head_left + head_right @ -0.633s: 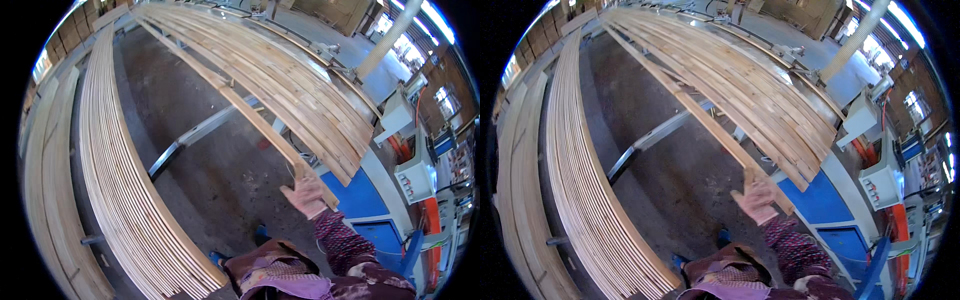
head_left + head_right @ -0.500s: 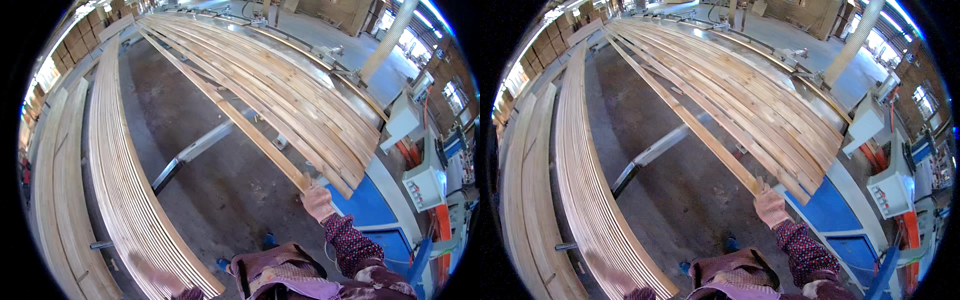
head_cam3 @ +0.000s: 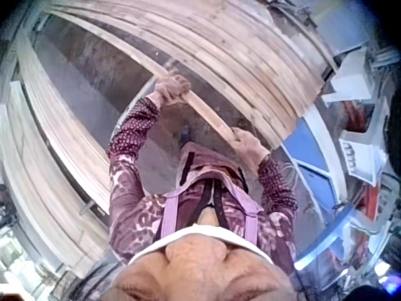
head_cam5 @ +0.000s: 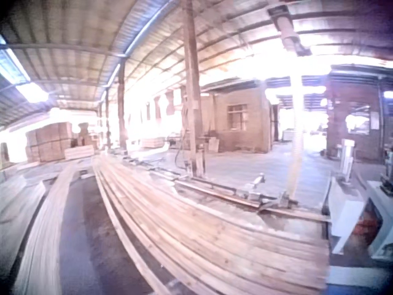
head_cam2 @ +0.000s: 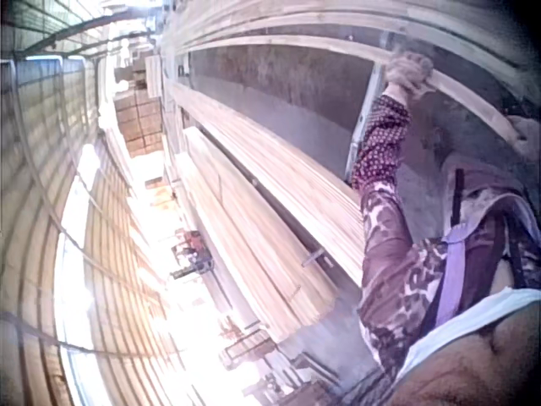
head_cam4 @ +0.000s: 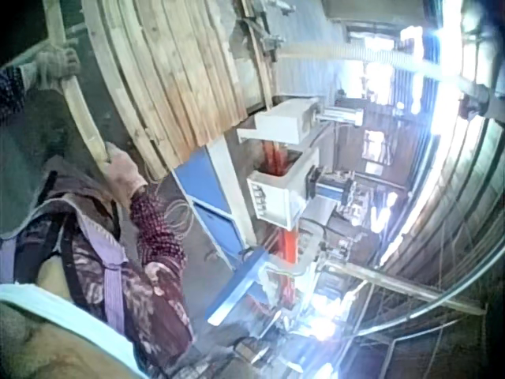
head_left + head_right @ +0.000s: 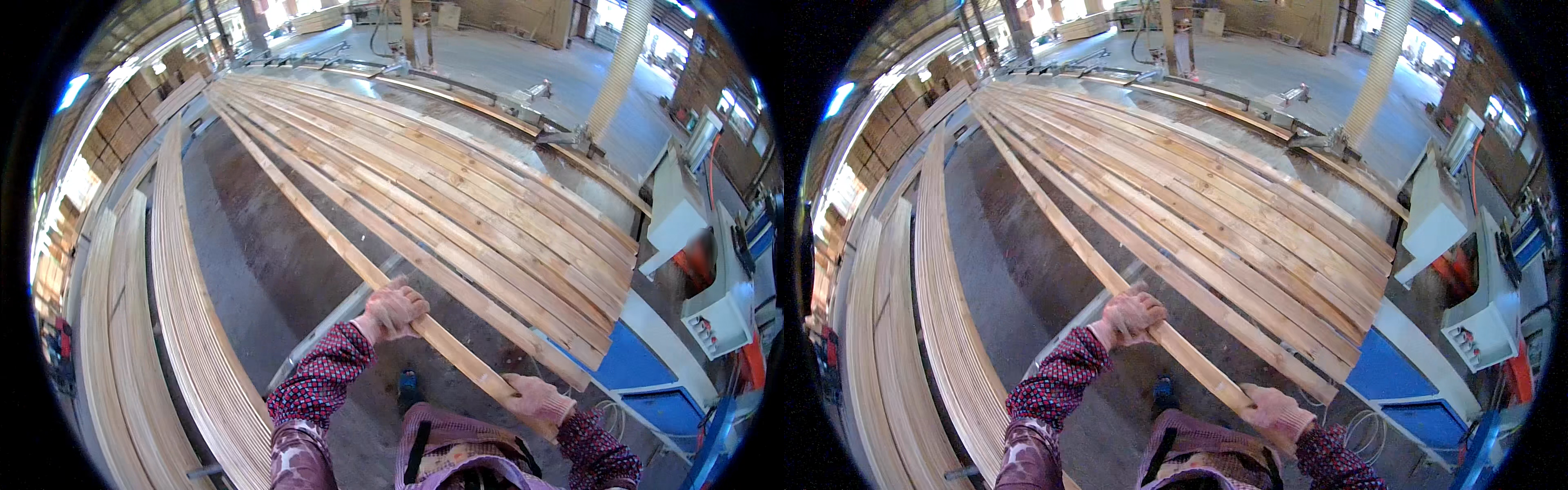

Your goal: The person sits on the floor and stacks several thin wooden planks into a neat pile. They then carry the stack to a nearby rack and place it on top of other planks. The person continues to pick up and stack additional planks from the floor.

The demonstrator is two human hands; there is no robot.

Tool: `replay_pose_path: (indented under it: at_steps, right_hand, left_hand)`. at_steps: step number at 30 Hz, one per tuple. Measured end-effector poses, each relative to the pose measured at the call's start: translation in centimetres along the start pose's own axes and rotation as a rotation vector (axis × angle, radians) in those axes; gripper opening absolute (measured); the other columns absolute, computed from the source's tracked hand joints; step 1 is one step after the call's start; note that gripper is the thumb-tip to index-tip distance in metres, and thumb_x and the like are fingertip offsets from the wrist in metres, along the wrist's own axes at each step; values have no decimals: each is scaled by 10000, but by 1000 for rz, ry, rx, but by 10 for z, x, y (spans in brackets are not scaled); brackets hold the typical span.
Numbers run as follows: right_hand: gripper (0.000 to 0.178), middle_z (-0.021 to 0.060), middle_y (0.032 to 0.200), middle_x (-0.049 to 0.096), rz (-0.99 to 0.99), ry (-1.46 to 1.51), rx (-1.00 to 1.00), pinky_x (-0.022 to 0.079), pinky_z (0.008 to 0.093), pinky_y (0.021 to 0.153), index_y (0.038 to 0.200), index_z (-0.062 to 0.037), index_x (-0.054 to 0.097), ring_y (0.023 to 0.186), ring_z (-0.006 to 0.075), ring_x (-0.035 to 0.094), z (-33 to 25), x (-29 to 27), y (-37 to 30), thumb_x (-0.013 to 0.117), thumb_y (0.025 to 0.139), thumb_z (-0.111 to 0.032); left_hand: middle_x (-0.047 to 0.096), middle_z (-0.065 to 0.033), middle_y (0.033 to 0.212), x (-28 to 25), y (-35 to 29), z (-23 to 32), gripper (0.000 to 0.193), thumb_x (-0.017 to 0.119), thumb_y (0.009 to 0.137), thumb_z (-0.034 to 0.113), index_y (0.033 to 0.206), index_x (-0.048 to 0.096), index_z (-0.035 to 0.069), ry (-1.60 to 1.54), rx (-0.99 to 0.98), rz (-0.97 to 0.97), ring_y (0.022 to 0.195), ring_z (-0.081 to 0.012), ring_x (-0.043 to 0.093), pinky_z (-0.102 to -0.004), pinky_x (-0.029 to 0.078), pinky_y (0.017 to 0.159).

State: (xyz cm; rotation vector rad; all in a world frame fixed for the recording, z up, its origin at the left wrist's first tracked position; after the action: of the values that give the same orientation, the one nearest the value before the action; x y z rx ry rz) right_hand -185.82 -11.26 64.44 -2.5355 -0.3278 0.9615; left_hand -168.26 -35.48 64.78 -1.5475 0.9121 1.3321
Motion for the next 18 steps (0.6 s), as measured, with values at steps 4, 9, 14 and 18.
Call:
replay_pose_path:
  at_steps: [4, 9, 14, 18]
  right_hand:
    - [392, 215, 1014, 708, 123, -212, 250, 550, 473, 804, 1189, -73, 629, 957, 393, 687, -37, -31, -11, 614, 851, -272]
    - [368, 170, 988, 714, 343, -424, 345, 549, 470, 860, 1132, -91, 676, 981, 356, 686, -40, -38, -6, 689, 792, -230]
    - [387, 116, 891, 691, 773, -485, 146, 539, 451, 850, 1080, -94, 700, 940, 312, 677, -92, -80, 47, 737, 760, -308]
    - [426, 136, 871, 670, 633, -746, 317, 534, 434, 862, 1139, -46, 699, 979, 302, 653, -30, -61, 100, 713, 805, -310]
  left_hand:
    - [661, -16, 1007, -15, 19, -5, 493, 742, 690, 561, 1027, 642, 216, -99, 113, 22, 994, -240, 652, -399, 493, 922]
    - [664, -1, 1046, -20, 41, -38, 347, 762, 780, 434, 1014, 671, 196, -145, 219, -46, 1066, -238, 645, -411, 492, 958]
    - [641, 7, 1187, -6, 41, -47, 344, 789, 734, 364, 1000, 661, 187, -307, 343, 57, 1169, -224, 591, -425, 487, 978]
    - [567, -109, 1363, -39, 34, -49, 465, 808, 691, 386, 1086, 668, 187, -303, 398, 425, 1261, -331, 541, -470, 422, 1086]
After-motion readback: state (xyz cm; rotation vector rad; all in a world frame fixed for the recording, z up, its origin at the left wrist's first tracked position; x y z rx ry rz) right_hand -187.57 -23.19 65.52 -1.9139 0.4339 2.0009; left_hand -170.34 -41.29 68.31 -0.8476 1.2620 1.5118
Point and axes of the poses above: each hand's wrist, its own y-axis towards the middle knuckle, its own x-axis out of the palm, z = x × y, the point moved 8 cm from there along y, towards the middle knuckle
